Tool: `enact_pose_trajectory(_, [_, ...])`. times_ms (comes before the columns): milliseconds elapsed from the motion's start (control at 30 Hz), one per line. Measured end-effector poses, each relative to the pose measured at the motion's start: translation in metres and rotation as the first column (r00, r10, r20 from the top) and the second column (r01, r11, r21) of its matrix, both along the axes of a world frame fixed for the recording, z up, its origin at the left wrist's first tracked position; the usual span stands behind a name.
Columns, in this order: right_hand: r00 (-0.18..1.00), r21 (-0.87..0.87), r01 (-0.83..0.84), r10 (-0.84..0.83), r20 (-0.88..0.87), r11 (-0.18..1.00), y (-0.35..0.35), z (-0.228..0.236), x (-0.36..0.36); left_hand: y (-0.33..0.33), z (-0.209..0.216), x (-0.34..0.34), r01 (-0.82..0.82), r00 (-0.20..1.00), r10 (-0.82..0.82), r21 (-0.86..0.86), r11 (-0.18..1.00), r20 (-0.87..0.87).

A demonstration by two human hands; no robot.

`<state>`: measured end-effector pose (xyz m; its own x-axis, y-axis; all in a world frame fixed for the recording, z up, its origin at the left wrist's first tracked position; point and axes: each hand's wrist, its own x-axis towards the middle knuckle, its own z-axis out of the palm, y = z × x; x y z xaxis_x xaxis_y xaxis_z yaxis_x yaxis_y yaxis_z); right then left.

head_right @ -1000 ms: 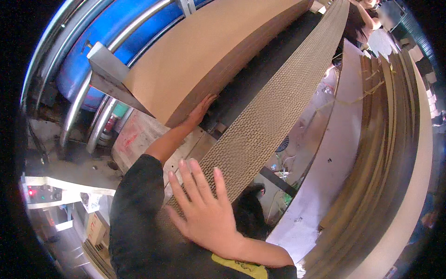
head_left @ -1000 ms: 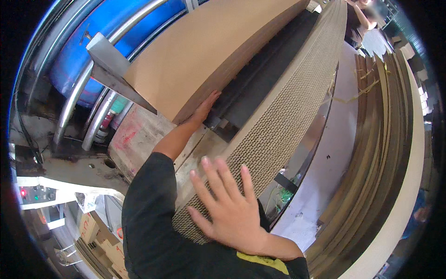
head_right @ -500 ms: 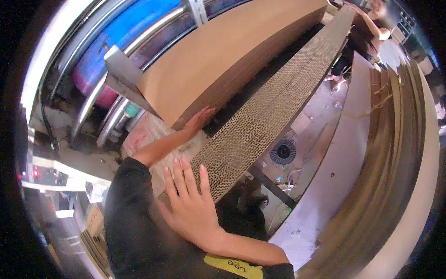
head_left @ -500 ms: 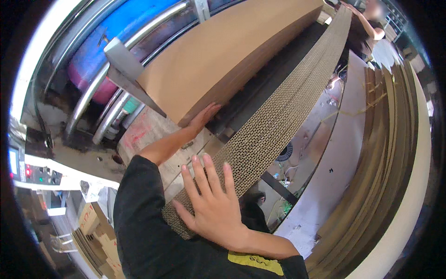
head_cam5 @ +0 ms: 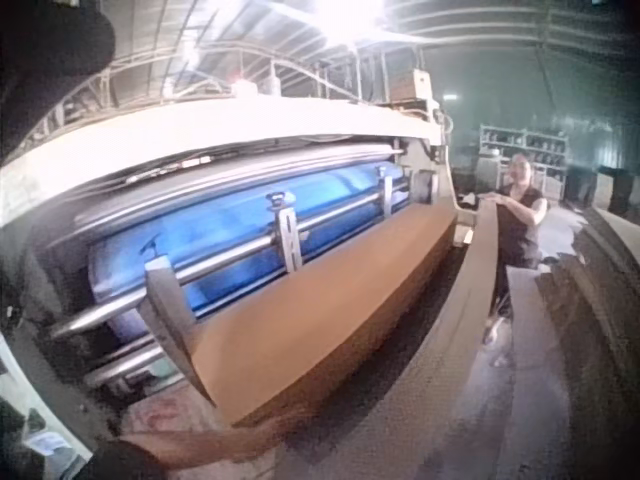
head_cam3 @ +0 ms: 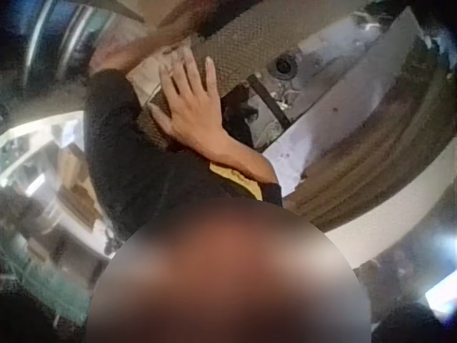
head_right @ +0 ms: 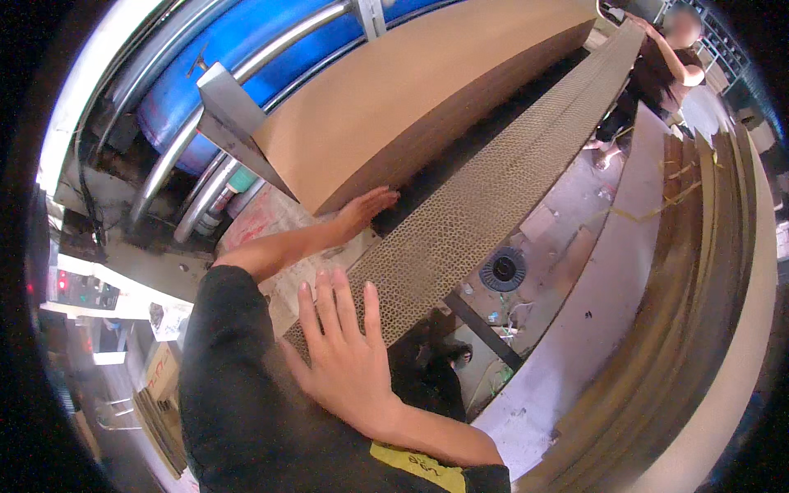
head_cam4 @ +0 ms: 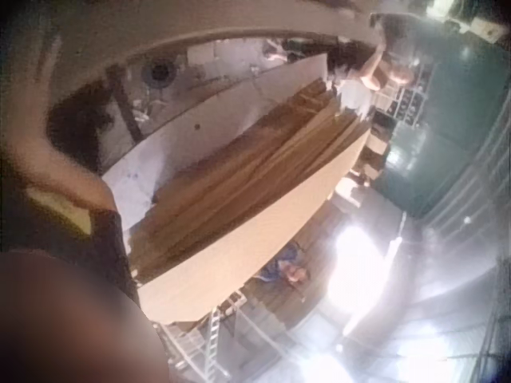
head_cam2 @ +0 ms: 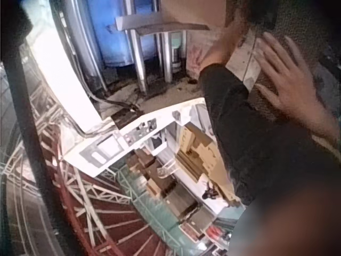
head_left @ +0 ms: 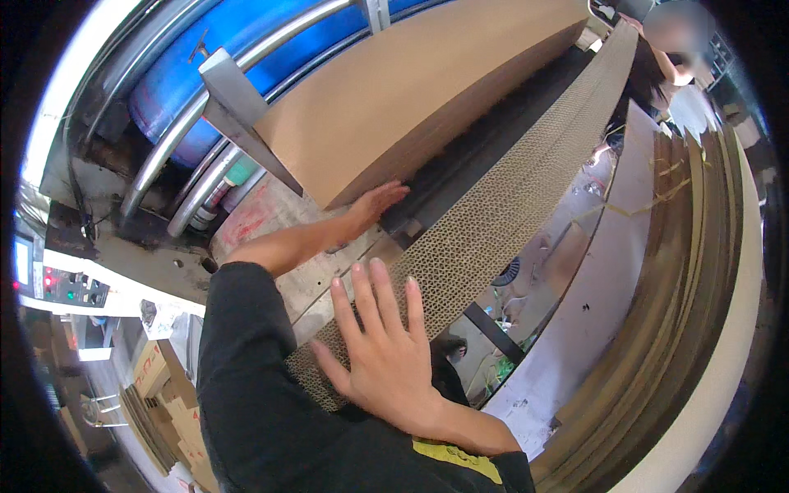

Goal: The person repeatedly picks up flat cardboard sheets and feeds them into a large industrial machine. They align each sheet with the rollers and push it through, then retrieve the processed sheet and stack it nearby.

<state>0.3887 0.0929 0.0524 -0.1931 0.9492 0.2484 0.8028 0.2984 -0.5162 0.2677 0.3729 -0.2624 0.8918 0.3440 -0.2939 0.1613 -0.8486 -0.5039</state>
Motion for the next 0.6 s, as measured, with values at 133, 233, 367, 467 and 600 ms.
enact_pose_trajectory(133, [1.0, -0.005, -0.002, 0.002, 0.003, 1.0, 0.004, 0.001, -0.003, -0.001, 0.006, 0.008, 0.086, 0.996, -0.084, 0.089, 0.992, -0.023])
enact_pose_trajectory(233, [0.999, -0.021, -0.001, 0.002, 0.033, 1.0, 0.006, 0.002, -0.004, 0.015, 0.025, 0.011, 0.155, 0.987, -0.142, 0.212, 0.965, -0.075])
enact_pose_trajectory(367, [0.997, -0.041, -0.006, 0.009, 0.071, 0.999, 0.007, 0.002, -0.006, -0.012, 0.056, -0.002, 0.172, 0.974, -0.156, -0.091, 0.981, 0.165])
enact_pose_trajectory(467, [0.997, -0.059, -0.008, 0.012, 0.073, 0.998, 0.01, 0.005, -0.008, -0.057, 0.069, -0.032, 0.137, 0.831, 0.015, -0.231, 0.963, 0.556])
enact_pose_trajectory(600, [0.997, -0.13, -0.004, 0.014, 0.079, 0.992, 0.011, 0.011, -0.009, -0.089, 0.043, -0.071, 0.091, -0.44, 0.502, -0.52, 0.85, 0.744])
